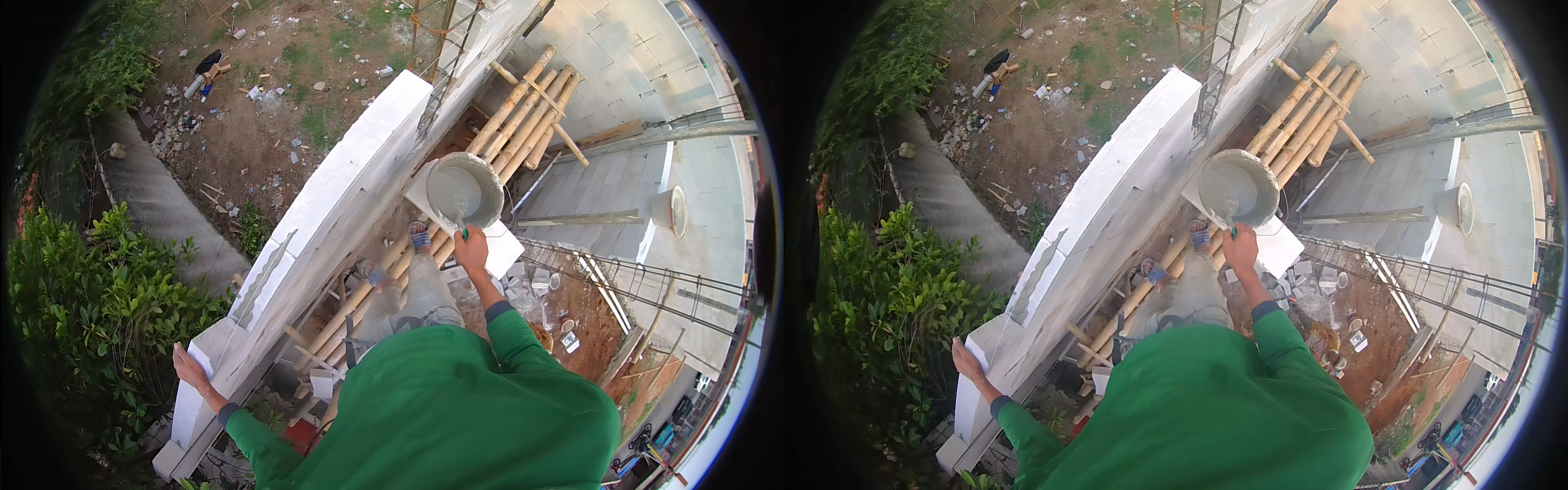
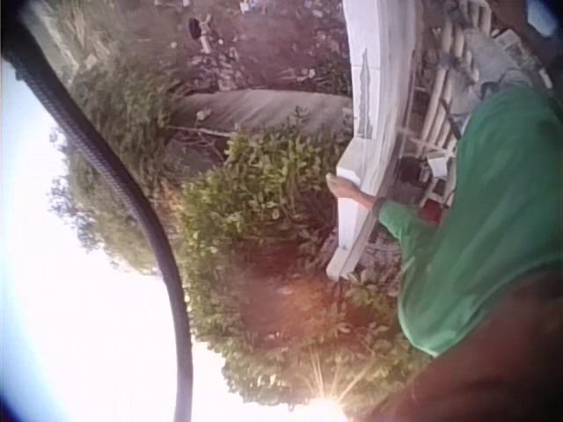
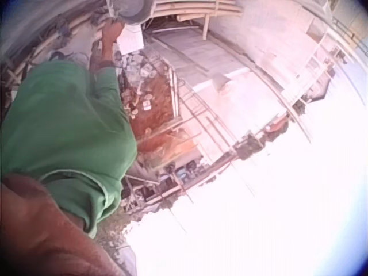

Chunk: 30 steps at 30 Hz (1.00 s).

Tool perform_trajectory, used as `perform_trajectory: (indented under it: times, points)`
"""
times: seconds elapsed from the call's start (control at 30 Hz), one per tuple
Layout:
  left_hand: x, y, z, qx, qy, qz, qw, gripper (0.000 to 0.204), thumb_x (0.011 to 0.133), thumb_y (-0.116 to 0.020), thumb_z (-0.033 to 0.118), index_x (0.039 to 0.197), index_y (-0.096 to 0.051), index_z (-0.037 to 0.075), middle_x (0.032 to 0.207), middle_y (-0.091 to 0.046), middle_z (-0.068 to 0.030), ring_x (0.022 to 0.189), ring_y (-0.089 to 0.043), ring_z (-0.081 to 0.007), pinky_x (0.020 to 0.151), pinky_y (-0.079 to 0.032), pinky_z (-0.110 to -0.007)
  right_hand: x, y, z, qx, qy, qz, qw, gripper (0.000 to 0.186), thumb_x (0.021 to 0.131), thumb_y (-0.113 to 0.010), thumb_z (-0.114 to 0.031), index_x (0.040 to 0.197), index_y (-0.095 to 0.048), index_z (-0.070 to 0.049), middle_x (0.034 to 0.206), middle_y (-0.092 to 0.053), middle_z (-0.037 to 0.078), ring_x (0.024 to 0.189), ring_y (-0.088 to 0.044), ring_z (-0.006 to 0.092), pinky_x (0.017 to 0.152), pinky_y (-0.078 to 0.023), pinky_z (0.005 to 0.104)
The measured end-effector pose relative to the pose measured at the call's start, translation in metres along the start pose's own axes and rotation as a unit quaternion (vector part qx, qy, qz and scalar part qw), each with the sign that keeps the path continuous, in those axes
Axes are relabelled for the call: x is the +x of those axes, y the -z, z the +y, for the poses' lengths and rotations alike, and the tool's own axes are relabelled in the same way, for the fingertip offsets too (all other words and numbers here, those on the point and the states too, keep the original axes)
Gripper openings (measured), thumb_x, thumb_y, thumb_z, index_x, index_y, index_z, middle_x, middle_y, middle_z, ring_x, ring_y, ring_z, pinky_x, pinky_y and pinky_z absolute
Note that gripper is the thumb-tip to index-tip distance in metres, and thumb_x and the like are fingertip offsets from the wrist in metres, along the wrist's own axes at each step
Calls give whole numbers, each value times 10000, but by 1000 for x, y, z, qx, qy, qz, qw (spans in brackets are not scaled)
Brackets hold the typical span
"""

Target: The person receives a bucket of mortar and applies it to a wall using a trowel. They then place white blocks onto the mortar, tap them into position with a hammer, and measure the alignment with a tape measure.

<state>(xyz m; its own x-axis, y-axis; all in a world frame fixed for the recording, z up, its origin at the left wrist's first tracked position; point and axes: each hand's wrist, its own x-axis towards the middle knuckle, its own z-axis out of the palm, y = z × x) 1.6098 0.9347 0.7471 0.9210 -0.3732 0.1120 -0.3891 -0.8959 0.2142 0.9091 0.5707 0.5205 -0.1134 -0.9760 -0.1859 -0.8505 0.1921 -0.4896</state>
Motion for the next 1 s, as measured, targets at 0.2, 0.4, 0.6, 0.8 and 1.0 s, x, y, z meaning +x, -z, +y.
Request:
perform_trajectory:
  times: [0.2,0.4,0.6,0.8,1.0]
  points:
    - [-2,3,2,154,59,14,986,705,1114,-354,572,1428,-657,18,1448,-652,-215,1360,-574,-407,1103,-453,-519,106,-11,65,-165,-40,-135,976,357,943,-660,-248,1181,-688,17,1124,-710,245,1029,-724,463,887,-604,516]
    - [-10,1,23,209,220,17,953,804,1087,-280,658,1490,-604,42,1477,-616,-246,1366,-559,-457,1131,-422,-589,152,-64,76,-133,-94,-245,956,434,904,-693,-335,1102,-749,47,1141,-733,344,1137,-717,461,990,-576,517]
    - [6,-8,-19,160,233,18,959,841,1095,-284,629,1432,-608,-70,1453,-609,-317,1366,-545,-494,1144,-408,-565,141,-44,80,-94,-80,-258,958,528,911,-688,-446,1102,-747,43,1028,-757,322,1026,-733,498,941,-578,548]
    - [-4,-15,-23,174,246,2,954,839,1089,-247,645,1422,-643,-15,1448,-624,-282,1369,-544,-487,1169,-400,-564,121,9,75,-139,-40,-208,967,481,949,-667,-446,1044,-733,20,938,-750,315,924,-739,505,856,-578,573]
    - [-26,-9,19,155,323,63,931,673,1090,-289,593,1454,-652,160,1536,-583,-153,1371,-568,-434,1121,-440,-625,107,62,83,-82,142,-155,974,425,948,-721,-378,909,-678,43,779,-702,297,773,-700,514,695,-512,584]
